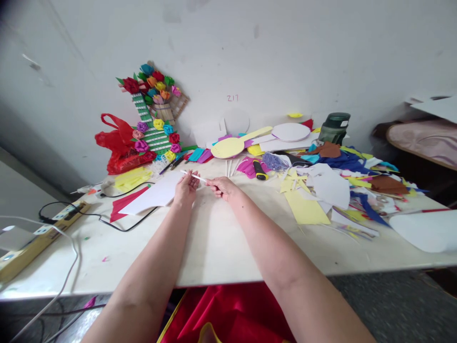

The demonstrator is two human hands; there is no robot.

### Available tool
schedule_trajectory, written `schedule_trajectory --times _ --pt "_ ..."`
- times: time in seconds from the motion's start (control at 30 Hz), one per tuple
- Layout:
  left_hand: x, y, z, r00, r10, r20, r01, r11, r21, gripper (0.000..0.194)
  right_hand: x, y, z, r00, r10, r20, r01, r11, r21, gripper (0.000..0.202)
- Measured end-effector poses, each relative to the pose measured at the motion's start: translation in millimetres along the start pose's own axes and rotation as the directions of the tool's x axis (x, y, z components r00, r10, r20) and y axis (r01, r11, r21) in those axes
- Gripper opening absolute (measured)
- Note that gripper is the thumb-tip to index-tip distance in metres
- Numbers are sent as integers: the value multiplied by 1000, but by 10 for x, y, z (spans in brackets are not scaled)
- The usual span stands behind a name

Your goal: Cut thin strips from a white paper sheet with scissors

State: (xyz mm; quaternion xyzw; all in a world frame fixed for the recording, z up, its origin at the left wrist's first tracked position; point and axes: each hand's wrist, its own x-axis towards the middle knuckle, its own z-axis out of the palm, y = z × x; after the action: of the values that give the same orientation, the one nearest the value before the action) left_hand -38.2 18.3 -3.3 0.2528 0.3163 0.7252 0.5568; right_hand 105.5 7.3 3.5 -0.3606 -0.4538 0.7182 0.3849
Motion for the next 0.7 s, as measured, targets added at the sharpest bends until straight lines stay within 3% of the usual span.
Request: schedule_trajectory --times 0.7 --pt "44 19 -37 998 45 42 -46 999 5 22 14 -2 -72 997 42 62 -45 998 40 15"
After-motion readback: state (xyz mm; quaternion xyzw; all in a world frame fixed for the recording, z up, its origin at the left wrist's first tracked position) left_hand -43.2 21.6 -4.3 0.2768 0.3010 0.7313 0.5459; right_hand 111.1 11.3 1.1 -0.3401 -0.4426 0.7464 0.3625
